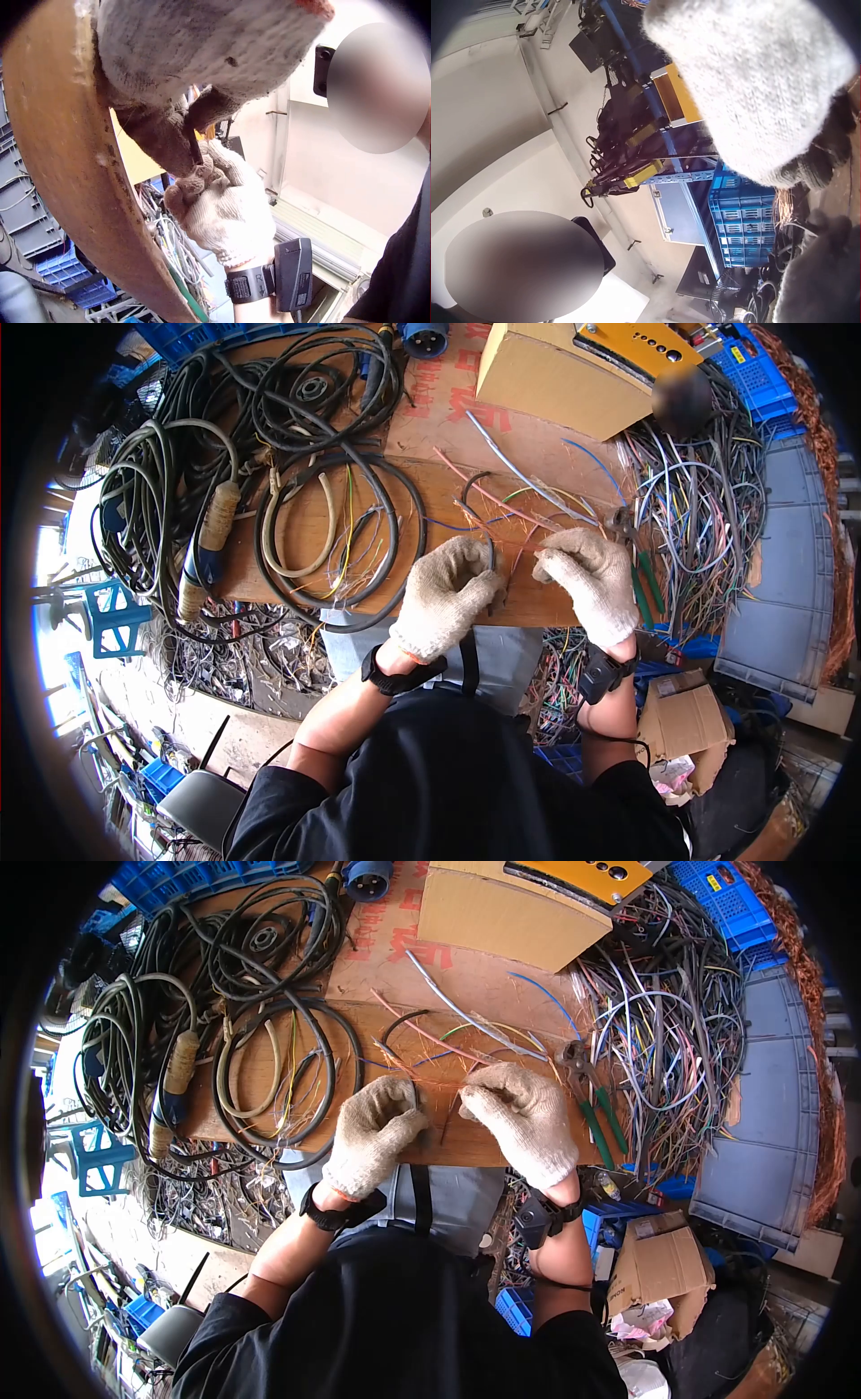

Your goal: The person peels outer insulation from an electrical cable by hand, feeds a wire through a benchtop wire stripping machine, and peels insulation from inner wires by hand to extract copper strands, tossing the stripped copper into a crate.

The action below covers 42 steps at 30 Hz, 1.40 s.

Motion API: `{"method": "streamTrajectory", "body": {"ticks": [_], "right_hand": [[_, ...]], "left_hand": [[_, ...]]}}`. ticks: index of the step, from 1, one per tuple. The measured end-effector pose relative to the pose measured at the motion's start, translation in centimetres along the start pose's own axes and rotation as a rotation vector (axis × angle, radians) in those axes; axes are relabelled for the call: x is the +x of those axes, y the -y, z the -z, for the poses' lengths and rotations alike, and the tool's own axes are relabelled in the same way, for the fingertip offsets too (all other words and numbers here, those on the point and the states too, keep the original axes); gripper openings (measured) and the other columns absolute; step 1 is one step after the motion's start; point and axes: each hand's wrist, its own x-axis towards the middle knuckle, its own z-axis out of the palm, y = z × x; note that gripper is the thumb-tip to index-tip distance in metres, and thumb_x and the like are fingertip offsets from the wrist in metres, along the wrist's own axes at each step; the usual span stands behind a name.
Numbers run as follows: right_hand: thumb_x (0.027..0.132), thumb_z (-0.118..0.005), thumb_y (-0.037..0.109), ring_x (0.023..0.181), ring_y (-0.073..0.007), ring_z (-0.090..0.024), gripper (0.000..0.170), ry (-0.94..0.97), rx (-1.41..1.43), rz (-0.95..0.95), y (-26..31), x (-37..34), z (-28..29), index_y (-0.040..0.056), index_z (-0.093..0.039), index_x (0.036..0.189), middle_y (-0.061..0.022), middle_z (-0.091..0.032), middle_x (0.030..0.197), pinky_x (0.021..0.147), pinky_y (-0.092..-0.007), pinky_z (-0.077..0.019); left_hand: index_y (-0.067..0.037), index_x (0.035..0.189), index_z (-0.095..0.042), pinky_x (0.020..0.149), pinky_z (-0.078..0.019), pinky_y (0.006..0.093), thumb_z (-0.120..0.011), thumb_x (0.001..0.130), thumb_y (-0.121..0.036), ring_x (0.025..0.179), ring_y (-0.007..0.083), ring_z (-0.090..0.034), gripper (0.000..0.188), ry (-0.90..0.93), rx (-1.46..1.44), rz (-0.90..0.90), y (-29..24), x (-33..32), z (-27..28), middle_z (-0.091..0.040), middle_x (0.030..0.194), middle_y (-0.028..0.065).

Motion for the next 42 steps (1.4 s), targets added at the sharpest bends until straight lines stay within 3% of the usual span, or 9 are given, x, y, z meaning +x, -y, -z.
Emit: {"method": "streamTrajectory", "body": {"ticks": [10,14,22,25,27,28,33,37,42], "right_hand": [[0.093,-0.07,0.007,0.079,-0.0091,-0.064,0.01,0.032,-0.084,0.018,-1.6,-0.6,-1.0,-0.0012,-0.071,0.098,-0.0041,-0.071,0.087,0.07,-0.0248,-0.0512],[0.093,-0.07,0.009,0.078,-0.008,-0.063,0.012,0.015,-0.12,0.019,-1.7,-0.8,-1.9,-0.0007,-0.072,0.1,-0.0036,-0.07,0.085,0.069,-0.0258,-0.0505],[0.092,-0.071,0.01,0.076,-0.0086,-0.063,0.013,0.012,-0.117,0.005,-1.7,-0.8,-2.2,-0.0003,-0.072,0.099,-0.0041,-0.07,0.082,0.067,-0.026,-0.051],[0.086,-0.076,0.015,0.092,-0.015,-0.067,0.029,0.095,-0.156,-0.04,-1.5,-0.7,-1.3,-0.0009,-0.07,0.11,-0.0094,-0.072,0.097,0.082,-0.0305,-0.0535],[0.079,-0.082,0.02,0.113,-0.0227,-0.064,0.054,0.134,-0.366,0.291,-0.5,-0.2,-0.4,-0.0012,-0.064,0.124,-0.0146,-0.068,0.119,0.1,-0.0365,-0.0485],[0.074,-0.085,0.024,0.125,-0.0267,-0.057,0.069,0.128,-0.339,0.236,-0.4,-0.1,0.4,-0.0004,-0.058,0.133,-0.0163,-0.061,0.132,0.11,-0.0395,-0.041],[0.075,-0.086,0.028,0.116,-0.0292,-0.064,0.061,-0.073,-0.545,0.397,1.8,0.9,0.1,0.0007,-0.063,0.125,-0.017,-0.067,0.123,0.1,-0.0393,-0.0499],[0.076,-0.084,0.042,0.102,-0.0334,-0.07,0.059,0.053,-0.693,0.37,2.2,1.5,-2.6,0.0027,-0.068,0.116,-0.0178,-0.071,0.11,0.089,-0.0416,-0.0548],[0.079,-0.078,0.045,0.084,-0.0305,-0.072,0.049,0.14,-0.714,0.184,2.8,2.0,-3.4,0.007,-0.071,0.109,-0.0115,-0.074,0.089,0.076,-0.042,-0.0557]], "left_hand": [[-0.001,0.1,-0.059,0.063,-0.0516,0.0253,-0.064,0.094,-0.007,0.068,0.0114,-0.064,0.009,0.117,-0.194,0.019,-0.2,0.2,0.9,-0.069,0.082,0.0061],[-0.001,0.1,-0.059,0.063,-0.052,0.0246,-0.065,0.097,-0.012,0.069,0.0112,-0.064,0.013,0.053,-0.158,0.089,-1.2,0.0,0.3,-0.068,0.08,0.0059],[0.001,0.1,-0.061,0.062,-0.0522,0.0256,-0.066,0.099,-0.013,0.069,0.0105,-0.064,0.015,0.007,-0.078,-0.007,-0.9,0.0,-0.1,-0.069,0.08,0.0065],[0.002,0.106,-0.062,0.067,-0.0542,0.0264,-0.066,0.097,-0.012,0.074,0.0129,-0.067,0.017,-0.014,0.016,-0.003,-0.9,-0.1,0.1,-0.071,0.085,0.0073],[0.002,0.104,-0.062,0.067,-0.0542,0.0265,-0.066,0.097,-0.012,0.073,0.0127,-0.067,0.017,-0.01,0.018,0.006,-1.0,-0.1,0.2,-0.071,0.084,0.0073],[0.003,0.103,-0.062,0.066,-0.0542,0.0265,-0.066,0.097,-0.012,0.072,0.0125,-0.067,0.016,-0.001,0.019,0.015,-1.0,-0.1,0.2,-0.071,0.082,0.0072],[0.001,0.098,-0.063,0.065,-0.0524,0.0255,-0.067,0.097,-0.016,0.07,0.0098,-0.065,0.018,-0.022,0.041,0.007,-0.6,-0.2,-0.4,-0.07,0.078,0.0053],[0.0,0.098,-0.065,0.064,-0.0493,0.0227,-0.069,0.097,-0.02,0.073,0.0054,-0.061,0.02,-0.062,0.212,-0.102,0.4,0.0,-0.2,-0.07,0.082,0.0025],[0.001,0.11,-0.066,0.08,-0.0534,0.0279,-0.069,0.093,-0.014,0.089,0.0087,-0.065,0.023,-0.074,0.064,-0.078,0.5,-0.3,-1.0,-0.073,0.096,0.0064]]}}
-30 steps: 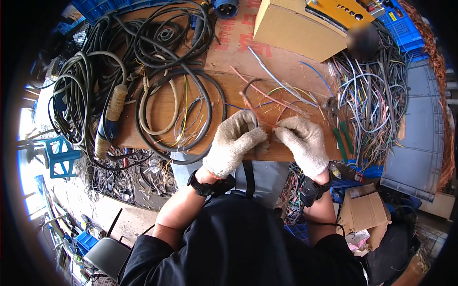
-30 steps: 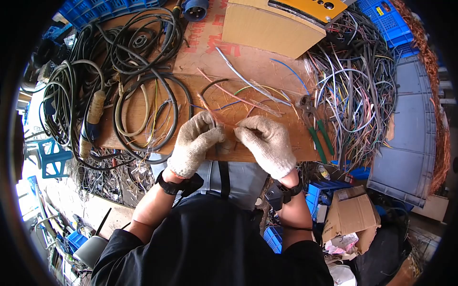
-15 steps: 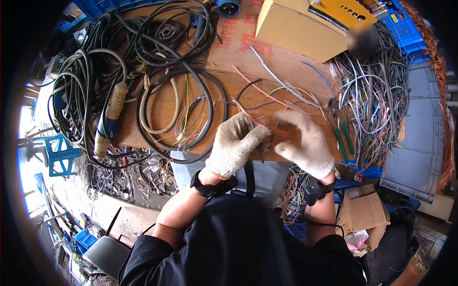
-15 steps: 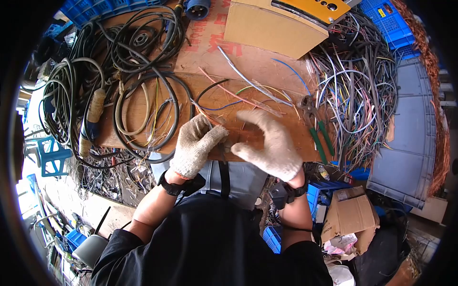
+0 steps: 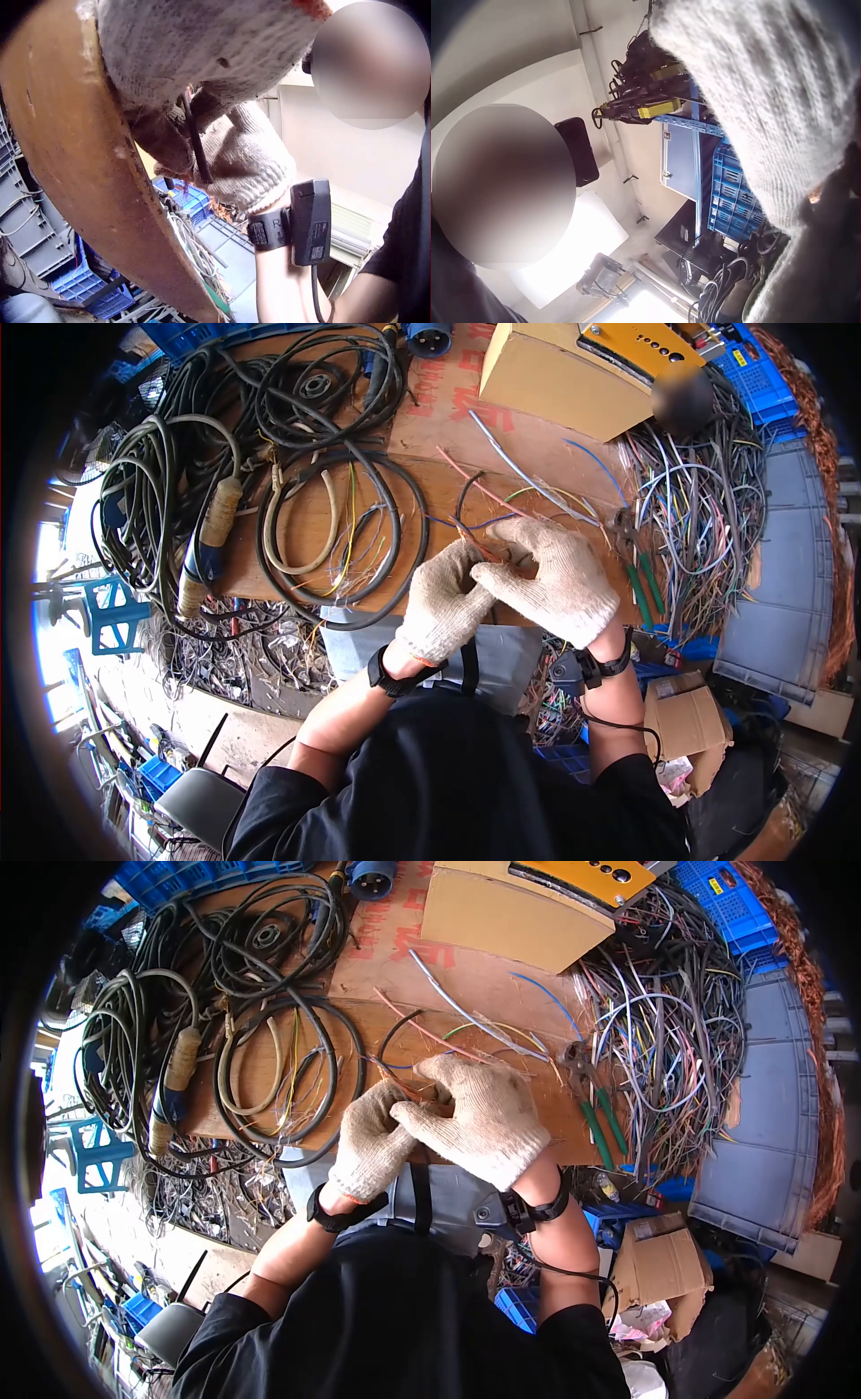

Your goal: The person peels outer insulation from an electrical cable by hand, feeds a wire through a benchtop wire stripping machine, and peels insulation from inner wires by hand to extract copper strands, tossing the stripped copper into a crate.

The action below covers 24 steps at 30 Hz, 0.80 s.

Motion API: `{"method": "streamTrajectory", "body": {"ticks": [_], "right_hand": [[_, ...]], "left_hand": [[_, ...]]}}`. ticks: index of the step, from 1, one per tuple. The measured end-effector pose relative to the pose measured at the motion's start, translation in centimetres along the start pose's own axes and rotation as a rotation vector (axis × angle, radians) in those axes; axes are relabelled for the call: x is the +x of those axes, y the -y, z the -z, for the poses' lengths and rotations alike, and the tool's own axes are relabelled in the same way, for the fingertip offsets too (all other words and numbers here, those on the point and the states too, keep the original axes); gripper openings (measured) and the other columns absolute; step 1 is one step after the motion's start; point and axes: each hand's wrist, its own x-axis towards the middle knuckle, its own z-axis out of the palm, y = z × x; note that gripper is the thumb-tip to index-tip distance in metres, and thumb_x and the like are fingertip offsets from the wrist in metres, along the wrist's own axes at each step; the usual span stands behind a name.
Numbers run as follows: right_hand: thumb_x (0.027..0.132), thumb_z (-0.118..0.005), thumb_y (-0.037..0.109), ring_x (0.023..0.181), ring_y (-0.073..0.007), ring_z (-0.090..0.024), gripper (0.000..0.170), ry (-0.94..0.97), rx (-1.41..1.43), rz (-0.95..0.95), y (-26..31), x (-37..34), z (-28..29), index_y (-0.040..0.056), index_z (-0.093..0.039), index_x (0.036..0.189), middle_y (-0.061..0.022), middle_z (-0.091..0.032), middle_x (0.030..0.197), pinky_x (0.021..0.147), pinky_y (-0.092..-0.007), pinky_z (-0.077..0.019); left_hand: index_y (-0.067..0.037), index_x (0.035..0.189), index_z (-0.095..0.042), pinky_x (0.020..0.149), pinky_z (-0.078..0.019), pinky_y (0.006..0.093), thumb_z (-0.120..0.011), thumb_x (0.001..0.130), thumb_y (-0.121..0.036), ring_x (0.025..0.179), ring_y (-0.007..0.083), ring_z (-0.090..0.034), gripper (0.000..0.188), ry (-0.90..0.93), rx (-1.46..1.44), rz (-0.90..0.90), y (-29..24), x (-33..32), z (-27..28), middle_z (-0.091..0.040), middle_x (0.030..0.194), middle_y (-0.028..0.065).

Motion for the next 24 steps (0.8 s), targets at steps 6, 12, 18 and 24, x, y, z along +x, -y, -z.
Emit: {"method": "streamTrajectory", "body": {"ticks": [6,12,18,24], "right_hand": [[0.081,-0.077,0.041,0.077,-0.0279,-0.071,0.04,0.017,0.046,-0.034,-0.8,0.0,-0.2,0.0111,-0.072,0.106,-0.0075,-0.073,0.081,0.073,-0.0409,-0.0559],[0.084,-0.079,0.024,0.077,-0.0222,-0.071,0.03,-0.119,0.157,0.101,-0.9,-0.2,-0.1,0.0078,-0.072,0.108,-0.0086,-0.073,0.084,0.071,-0.0346,-0.0561],[0.088,-0.078,0.016,0.08,-0.0117,-0.07,0.023,-0.058,0.336,0.026,-0.6,-0.3,0.6,0.0001,-0.072,0.105,-0.0075,-0.074,0.092,0.071,-0.0284,-0.0561],[0.088,-0.078,0.018,0.074,-0.0119,-0.067,0.019,-0.038,0.304,-0.009,-1.0,-0.2,0.8,0.0008,-0.073,0.096,-0.0074,-0.073,0.086,0.067,-0.0291,-0.0537]], "left_hand": [[-0.001,0.119,-0.063,0.083,-0.0547,0.0326,-0.072,0.085,-0.013,0.09,0.0152,-0.069,0.037,0.041,0.134,-0.142,0.9,0.0,0.2,-0.072,0.099,0.0145],[0.002,0.134,-0.051,0.08,-0.0552,0.0286,-0.067,0.086,-0.002,0.089,0.0142,-0.068,0.052,0.09,0.0,-0.097,0.4,-0.3,1.0,-0.068,0.101,0.0095],[0.003,0.137,-0.048,0.076,-0.0541,0.024,-0.07,0.088,-0.001,0.088,0.0102,-0.066,0.054,0.091,-0.093,0.029,-0.7,-0.1,0.8,-0.067,0.1,0.0073],[0.004,0.136,-0.048,0.08,-0.0555,0.0256,-0.071,0.09,-0.001,0.09,0.0132,-0.069,0.052,0.038,-0.094,0.074,-0.7,0.0,0.7,-0.07,0.099,0.0086]]}}
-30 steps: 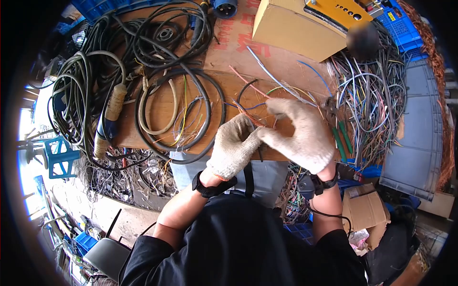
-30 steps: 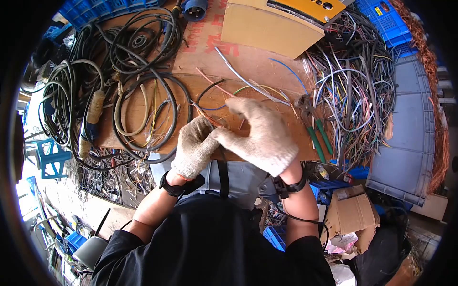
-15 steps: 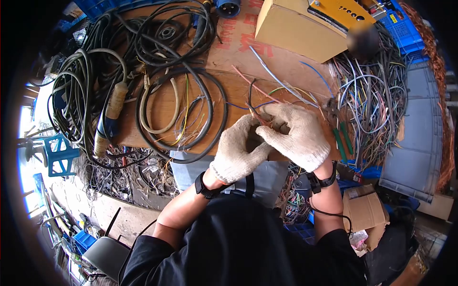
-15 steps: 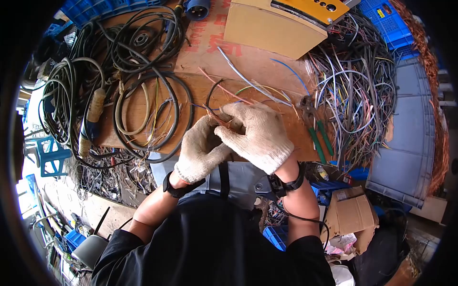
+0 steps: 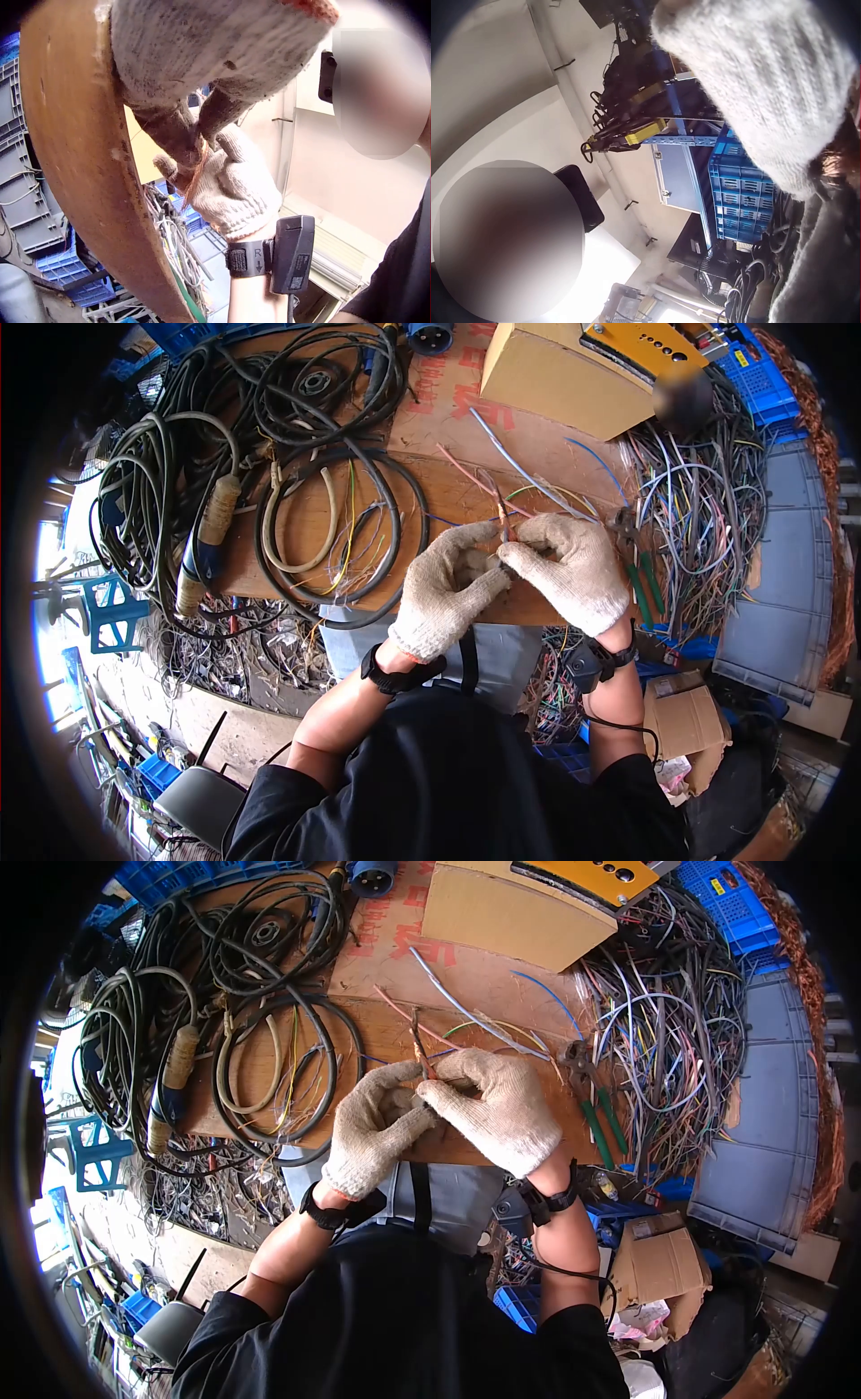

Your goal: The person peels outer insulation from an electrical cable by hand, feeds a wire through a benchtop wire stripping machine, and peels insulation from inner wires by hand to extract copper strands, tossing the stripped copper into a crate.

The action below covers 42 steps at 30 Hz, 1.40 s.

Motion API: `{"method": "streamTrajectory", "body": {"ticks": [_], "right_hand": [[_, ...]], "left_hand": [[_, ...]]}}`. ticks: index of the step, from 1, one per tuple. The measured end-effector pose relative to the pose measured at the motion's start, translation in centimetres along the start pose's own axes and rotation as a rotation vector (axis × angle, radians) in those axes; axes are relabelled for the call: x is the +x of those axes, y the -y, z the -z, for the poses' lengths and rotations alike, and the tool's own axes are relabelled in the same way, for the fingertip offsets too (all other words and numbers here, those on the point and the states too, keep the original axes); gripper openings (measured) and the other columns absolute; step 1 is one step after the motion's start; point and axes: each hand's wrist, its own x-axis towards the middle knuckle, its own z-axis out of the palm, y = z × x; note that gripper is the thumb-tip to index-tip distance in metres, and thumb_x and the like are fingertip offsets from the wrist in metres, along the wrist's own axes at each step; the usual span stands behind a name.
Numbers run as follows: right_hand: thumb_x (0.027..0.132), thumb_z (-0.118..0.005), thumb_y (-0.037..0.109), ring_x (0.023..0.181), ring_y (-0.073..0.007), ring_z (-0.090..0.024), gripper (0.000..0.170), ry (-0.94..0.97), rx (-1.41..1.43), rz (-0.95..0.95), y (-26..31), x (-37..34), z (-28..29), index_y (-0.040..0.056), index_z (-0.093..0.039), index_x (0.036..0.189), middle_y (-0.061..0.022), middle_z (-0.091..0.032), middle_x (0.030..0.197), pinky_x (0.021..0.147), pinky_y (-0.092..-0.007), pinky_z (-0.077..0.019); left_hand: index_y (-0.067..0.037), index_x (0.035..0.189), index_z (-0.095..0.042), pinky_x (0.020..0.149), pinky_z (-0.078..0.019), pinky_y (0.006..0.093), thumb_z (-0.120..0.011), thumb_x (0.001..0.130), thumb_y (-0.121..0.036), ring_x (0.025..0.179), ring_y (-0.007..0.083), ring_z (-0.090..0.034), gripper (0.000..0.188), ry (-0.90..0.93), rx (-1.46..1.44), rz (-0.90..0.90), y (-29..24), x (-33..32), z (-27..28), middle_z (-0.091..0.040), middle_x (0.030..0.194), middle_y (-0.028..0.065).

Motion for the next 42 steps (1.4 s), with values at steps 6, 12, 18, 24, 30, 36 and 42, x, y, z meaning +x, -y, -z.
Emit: {"method": "streamTrajectory", "body": {"ticks": [6,12,18,24,30,36,42], "right_hand": [[0.088,-0.075,0.022,0.068,-0.0225,-0.064,0.02,-0.012,-0.175,0.053,0.3,0.0,0.8,0.0019,-0.072,0.09,-0.0113,-0.067,0.077,0.064,-0.0349,-0.0502],[0.088,-0.075,0.018,0.07,-0.018,-0.063,0.018,0.053,-0.187,0.03,0.5,0.1,2.1,-0.0003,-0.071,0.091,-0.0101,-0.068,0.081,0.065,-0.0318,-0.0499],[0.089,-0.073,0.02,0.069,-0.0231,-0.064,0.021,0.003,-0.163,0.022,0.0,0.1,2.6,-0.0013,-0.07,0.089,-0.014,-0.066,0.079,0.064,-0.0348,-0.0501],[0.088,-0.074,0.02,0.07,-0.0178,-0.064,0.02,-0.02,-0.171,-0.023,0.0,0.1,3.5,-0.0006,-0.071,0.09,-0.0114,-0.069,0.08,0.065,-0.0325,-0.0503],[0.088,-0.074,0.019,0.071,-0.0181,-0.065,0.02,0.011,-0.179,0.009,-0.2,-0.1,3.5,0.0001,-0.071,0.09,-0.0108,-0.069,0.081,0.066,-0.0322,-0.0507],[0.086,-0.075,0.02,0.076,-0.0269,-0.067,0.019,0.018,-0.217,0.152,-0.3,-0.1,2.6,0.0019,-0.071,0.088,-0.0133,-0.068,0.082,0.069,-0.0382,-0.0515],[0.083,-0.077,0.011,0.072,-0.0215,-0.063,0.014,0.103,-0.218,0.215,-0.8,0.1,1.8,0.0006,-0.069,0.087,-0.0105,-0.065,0.08,0.066,-0.0344,-0.049]], "left_hand": [[0.004,0.136,-0.048,0.085,-0.0561,0.027,-0.07,0.091,0.0,0.095,0.015,-0.07,0.05,-0.028,-0.034,-0.032,0.2,0.0,0.0,-0.071,0.102,0.011],[0.004,0.135,-0.05,0.083,-0.0553,0.026,-0.07,0.091,0.0,0.09,0.0133,-0.069,0.048,-0.042,0.024,-0.021,-0.1,0.0,0.1,-0.071,0.1,0.009],[0.006,0.132,-0.05,0.08,-0.0546,0.0258,-0.068,0.093,-0.002,0.086,0.013,-0.069,0.044,-0.045,-0.008,-0.051,0.1,0.0,0.1,-0.072,0.095,0.0091],[0.007,0.131,-0.051,0.082,-0.0545,0.0269,-0.066,0.094,-0.002,0.088,0.0136,-0.068,0.042,-0.025,-0.015,-0.039,0.3,0.1,0.1,-0.072,0.098,0.01],[0.006,0.131,-0.055,0.093,-0.0531,0.0298,-0.066,0.095,-0.006,0.1,0.0147,-0.067,0.039,0.015,-0.071,-0.086,0.2,0.0,0.1,-0.071,0.109,0.011],[0.003,0.116,-0.066,0.09,-0.0514,0.0281,-0.068,0.095,-0.012,0.097,0.0114,-0.065,0.026,0.002,0.038,-0.06,0.0,0.7,0.4,-0.072,0.106,0.0067],[0.002,0.106,-0.07,0.077,-0.0494,0.0237,-0.071,0.094,-0.014,0.084,0.0051,-0.06,0.02,0.043,0.207,-0.044,-0.1,0.8,0.5,-0.072,0.093,0.0018]]}}
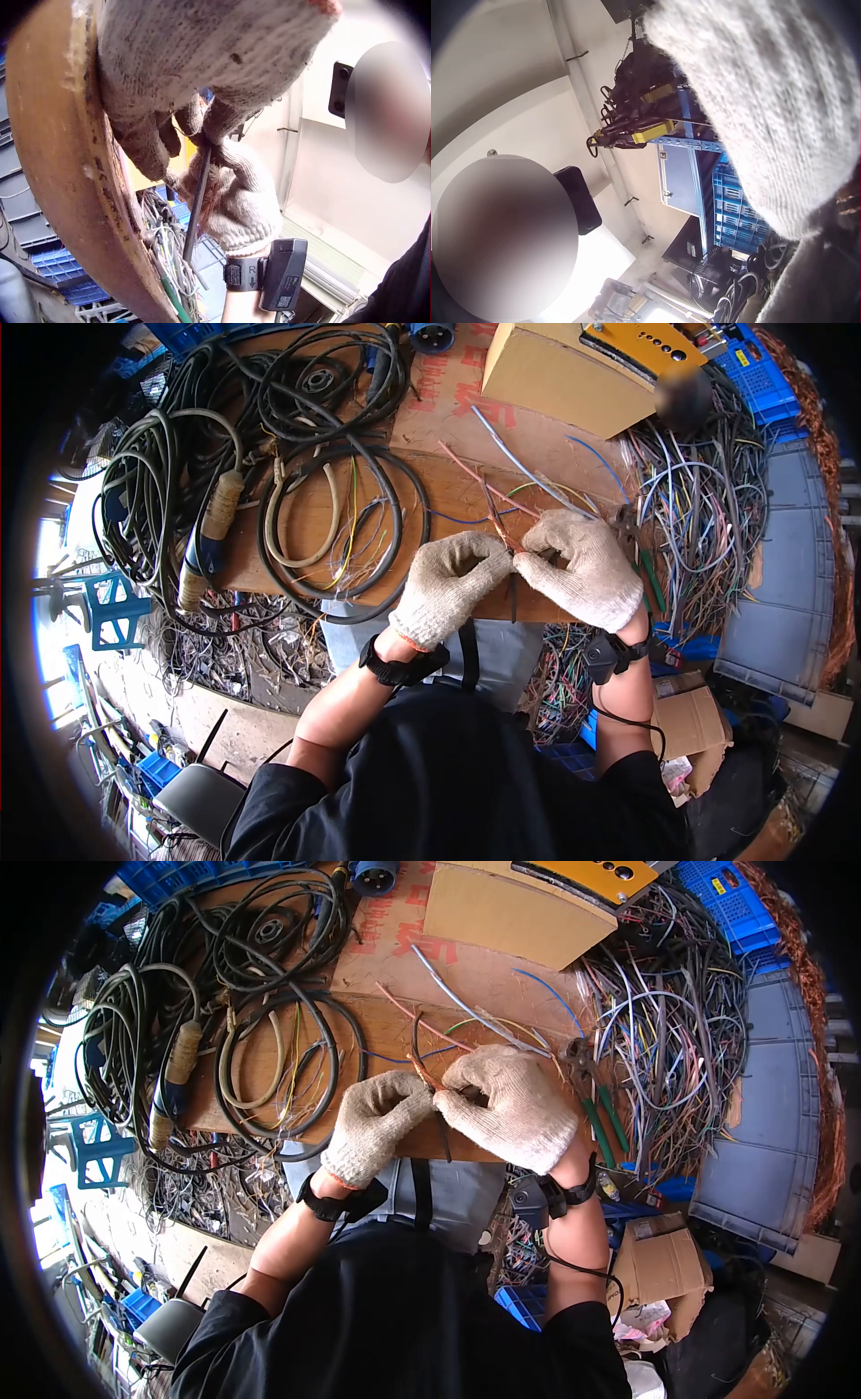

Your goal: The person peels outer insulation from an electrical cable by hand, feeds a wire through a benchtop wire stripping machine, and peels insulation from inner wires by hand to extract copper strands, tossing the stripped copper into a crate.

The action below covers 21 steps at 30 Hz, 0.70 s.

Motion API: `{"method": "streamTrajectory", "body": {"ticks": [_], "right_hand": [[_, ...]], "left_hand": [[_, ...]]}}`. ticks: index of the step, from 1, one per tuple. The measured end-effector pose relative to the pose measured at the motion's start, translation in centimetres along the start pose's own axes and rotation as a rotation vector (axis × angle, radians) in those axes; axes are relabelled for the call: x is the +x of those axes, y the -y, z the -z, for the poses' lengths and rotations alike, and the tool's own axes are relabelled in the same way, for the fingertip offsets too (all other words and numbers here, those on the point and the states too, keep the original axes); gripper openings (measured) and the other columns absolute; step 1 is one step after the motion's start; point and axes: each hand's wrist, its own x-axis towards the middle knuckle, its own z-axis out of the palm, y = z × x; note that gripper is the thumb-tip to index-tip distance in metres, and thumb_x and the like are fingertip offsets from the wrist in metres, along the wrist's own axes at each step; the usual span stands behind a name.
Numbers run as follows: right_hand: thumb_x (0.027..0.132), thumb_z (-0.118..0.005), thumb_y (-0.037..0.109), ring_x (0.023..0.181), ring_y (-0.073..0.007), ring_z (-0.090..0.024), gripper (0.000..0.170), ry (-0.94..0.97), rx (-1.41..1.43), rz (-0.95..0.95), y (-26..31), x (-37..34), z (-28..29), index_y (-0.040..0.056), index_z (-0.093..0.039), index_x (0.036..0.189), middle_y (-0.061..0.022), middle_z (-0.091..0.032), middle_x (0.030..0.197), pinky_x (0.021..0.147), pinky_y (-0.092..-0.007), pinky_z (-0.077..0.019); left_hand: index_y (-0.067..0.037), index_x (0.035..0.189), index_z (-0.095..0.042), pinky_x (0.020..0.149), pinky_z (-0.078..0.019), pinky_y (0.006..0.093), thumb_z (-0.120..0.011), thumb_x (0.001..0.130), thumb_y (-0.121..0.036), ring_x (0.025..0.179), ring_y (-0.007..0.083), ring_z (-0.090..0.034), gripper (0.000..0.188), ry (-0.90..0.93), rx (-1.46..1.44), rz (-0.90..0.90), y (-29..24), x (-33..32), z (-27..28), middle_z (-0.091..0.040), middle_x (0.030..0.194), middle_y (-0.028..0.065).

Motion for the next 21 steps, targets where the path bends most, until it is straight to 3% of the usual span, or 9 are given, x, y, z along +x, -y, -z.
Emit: {"method": "streamTrajectory", "body": {"ticks": [1,3,15,17,18,20,21], "right_hand": [[0.083,-0.077,0.011,0.072,-0.0215,-0.063,0.014,0.001,0.001,0.0,0.1,0.0,0.0,0.0006,-0.069,0.087,-0.0105,-0.065,0.08,0.066,-0.0344,-0.049],[0.084,-0.075,0.021,0.078,-0.0313,-0.065,0.016,0.004,-0.017,-0.023,0.2,0.1,0.0,0.0049,-0.071,0.084,-0.0129,-0.067,0.079,0.071,-0.0416,-0.0507],[0.083,-0.075,0.018,0.078,-0.0305,-0.066,0.015,-0.037,-0.006,-0.056,-0.1,-0.4,1.2,0.0038,-0.072,0.085,-0.0128,-0.069,0.081,0.071,-0.0397,-0.0511],[0.083,-0.075,0.017,0.078,-0.0299,-0.066,0.014,-0.055,-0.02,-0.047,-0.1,-0.5,1.4,0.0037,-0.072,0.085,-0.0126,-0.069,0.081,0.071,-0.0392,-0.0511],[0.083,-0.076,0.017,0.078,-0.0294,-0.066,0.014,-0.073,-0.035,-0.039,-0.2,-0.6,1.6,0.0036,-0.072,0.085,-0.0123,-0.069,0.081,0.071,-0.0387,-0.0511],[0.083,-0.076,0.016,0.077,-0.0289,-0.066,0.014,-0.071,-0.029,-0.037,-0.3,-0.6,1.9,0.0036,-0.072,0.085,-0.0122,-0.068,0.08,0.071,-0.0383,-0.051],[0.083,-0.076,0.016,0.077,-0.0283,-0.066,0.013,-0.068,-0.022,-0.035,-0.3,-0.6,2.1,0.0036,-0.072,0.086,-0.0122,-0.068,0.08,0.071,-0.0379,-0.051]], "left_hand": [[0.002,0.105,-0.07,0.076,-0.049,0.0236,-0.071,0.095,-0.015,0.082,0.0047,-0.059,0.019,0.002,0.017,-0.017,0.0,0.0,0.0,-0.072,0.091,0.0013],[0.002,0.104,-0.069,0.074,-0.0487,0.0236,-0.07,0.095,-0.015,0.081,0.0043,-0.058,0.019,0.002,0.033,-0.033,0.2,-0.1,0.1,-0.071,0.089,0.0009],[0.0,0.094,-0.066,0.071,-0.0479,0.0246,-0.065,0.095,-0.016,0.075,0.0065,-0.057,0.016,0.0,0.049,-0.061,0.4,0.0,0.3,-0.068,0.083,0.0016],[0.0,0.093,-0.067,0.071,-0.0491,0.0263,-0.065,0.092,-0.014,0.076,0.0082,-0.058,0.015,0.023,0.035,0.114,-0.2,-0.1,0.4,-0.068,0.083,0.003],[0.0,0.093,-0.067,0.071,-0.0491,0.0263,-0.065,0.092,-0.014,0.076,0.0082,-0.058,0.015,0.023,0.035,0.114,0.1,-0.1,0.3,-0.068,0.083,0.003],[0.0,0.092,-0.067,0.072,-0.05,0.0276,-0.065,0.091,-0.013,0.076,0.0088,-0.059,0.013,-0.003,0.068,-0.062,1.1,0.1,0.2,-0.069,0.083,0.0038],[0.0,0.092,-0.067,0.072,-0.05,0.0276,-0.065,0.091,-0.013,0.076,0.0088,-0.059,0.013,-0.003,0.068,-0.063,1.1,0.1,0.1,-0.069,0.083,0.0038]]}}
